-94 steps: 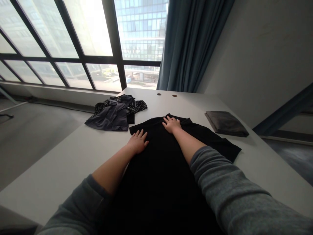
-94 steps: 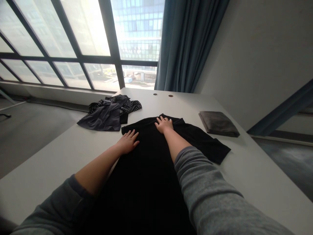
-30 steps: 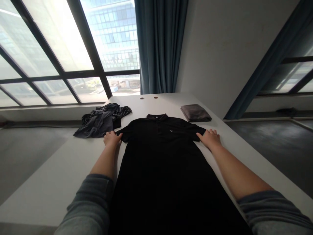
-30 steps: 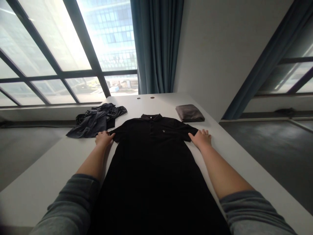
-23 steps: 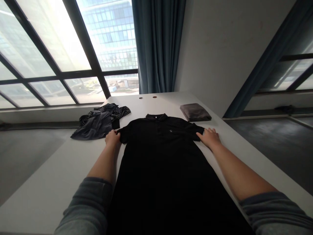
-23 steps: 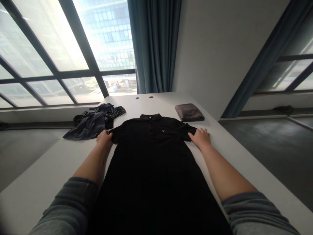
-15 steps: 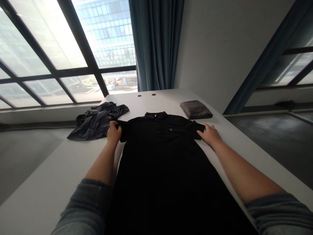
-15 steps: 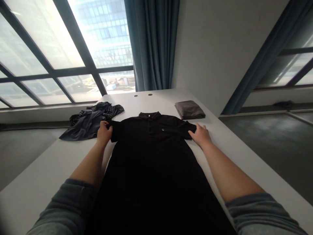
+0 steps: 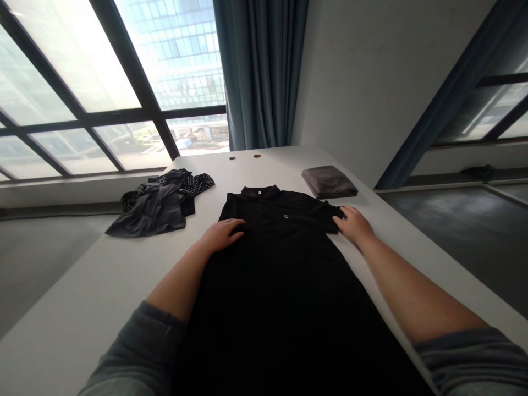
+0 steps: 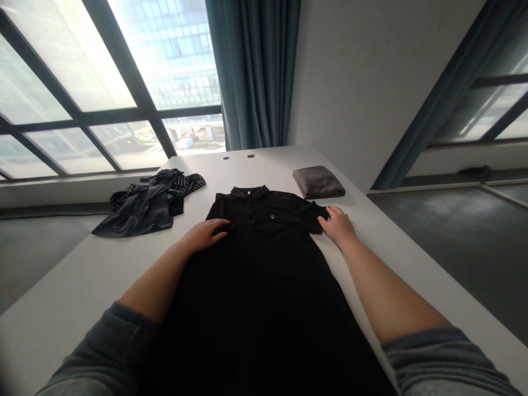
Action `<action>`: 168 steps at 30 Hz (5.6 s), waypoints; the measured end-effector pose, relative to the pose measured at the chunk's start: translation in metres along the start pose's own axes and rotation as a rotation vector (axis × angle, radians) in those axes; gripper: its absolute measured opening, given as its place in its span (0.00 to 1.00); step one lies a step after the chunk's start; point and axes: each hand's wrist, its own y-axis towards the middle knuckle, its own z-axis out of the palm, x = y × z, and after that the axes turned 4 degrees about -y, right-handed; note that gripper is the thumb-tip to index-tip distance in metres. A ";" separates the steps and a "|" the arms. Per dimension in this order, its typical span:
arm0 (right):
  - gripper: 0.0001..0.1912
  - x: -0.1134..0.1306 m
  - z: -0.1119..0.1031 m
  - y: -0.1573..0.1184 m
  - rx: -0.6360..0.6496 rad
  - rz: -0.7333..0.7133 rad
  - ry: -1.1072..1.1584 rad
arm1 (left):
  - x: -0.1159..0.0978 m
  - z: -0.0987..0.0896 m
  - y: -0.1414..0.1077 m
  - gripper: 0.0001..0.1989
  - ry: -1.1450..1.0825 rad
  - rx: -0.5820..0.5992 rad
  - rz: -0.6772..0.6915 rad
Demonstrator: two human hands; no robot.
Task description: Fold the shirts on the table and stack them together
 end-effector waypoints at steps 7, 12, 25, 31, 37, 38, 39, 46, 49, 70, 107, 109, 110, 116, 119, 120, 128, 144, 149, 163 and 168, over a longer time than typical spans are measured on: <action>0.32 0.016 -0.009 -0.007 -0.071 -0.125 0.252 | 0.034 0.011 -0.004 0.34 0.111 0.143 -0.147; 0.27 0.018 -0.009 -0.007 -0.007 0.010 0.326 | 0.029 0.032 0.003 0.33 0.186 0.104 -0.319; 0.19 0.024 -0.011 -0.007 0.050 -0.084 0.197 | 0.063 -0.019 0.097 0.26 0.179 -0.143 -0.583; 0.20 0.023 -0.012 -0.006 0.070 -0.115 0.219 | 0.091 -0.007 0.125 0.19 0.170 -0.063 -0.638; 0.19 0.025 -0.013 -0.006 0.066 -0.122 0.215 | 0.105 -0.007 0.121 0.22 0.192 -0.129 -0.779; 0.19 0.025 -0.013 -0.006 0.062 -0.125 0.213 | 0.104 -0.006 0.118 0.22 0.197 -0.143 -0.783; 0.19 0.026 -0.012 -0.006 0.060 -0.128 0.210 | 0.103 -0.005 0.115 0.22 0.204 -0.160 -0.777; 0.19 0.025 -0.011 -0.005 0.071 -0.125 0.204 | 0.077 0.018 0.095 0.26 0.284 -0.153 -0.448; 0.19 0.025 -0.011 -0.005 0.076 -0.125 0.196 | 0.074 0.030 0.093 0.32 0.221 -0.027 -0.480; 0.42 0.025 -0.003 -0.004 0.042 0.049 0.225 | 0.026 0.062 -0.068 0.36 0.265 -0.085 -0.443; 0.32 0.119 -0.018 -0.040 0.438 -0.751 -0.019 | -0.006 0.050 -0.070 0.33 0.298 -0.020 -0.178; 0.36 0.117 -0.013 -0.039 0.504 -0.717 -0.018 | -0.006 0.050 -0.070 0.33 0.293 -0.028 -0.175; 0.38 0.116 -0.011 -0.039 0.530 -0.707 -0.018 | -0.006 0.050 -0.070 0.33 0.291 -0.032 -0.171; 0.42 0.112 0.000 -0.040 0.545 -0.718 -0.006 | -0.005 0.052 -0.071 0.33 0.282 -0.041 -0.178; 0.41 0.112 0.000 -0.044 0.519 -0.724 -0.001 | -0.004 0.055 -0.072 0.33 0.275 -0.052 -0.200; 0.41 0.113 -0.001 -0.045 0.509 -0.723 -0.006 | -0.004 0.057 -0.072 0.33 0.271 -0.055 -0.205; 0.35 0.124 -0.028 -0.070 0.375 -0.749 -0.059 | -0.015 0.049 -0.081 0.31 0.281 -0.082 -0.142; 0.36 0.090 -0.121 -0.270 0.629 -0.597 0.053 | -0.105 0.058 -0.241 0.30 0.168 -0.066 0.041; 0.31 0.089 -0.134 -0.290 0.595 -0.593 0.105 | -0.105 0.059 -0.266 0.31 0.174 -0.086 0.040; 0.34 0.088 -0.137 -0.291 0.680 -0.664 0.030 | -0.109 0.101 -0.339 0.33 0.319 -0.334 -0.140; 0.30 0.097 -0.145 -0.279 0.634 -0.696 0.021 | -0.113 0.093 -0.351 0.30 0.293 -0.335 -0.155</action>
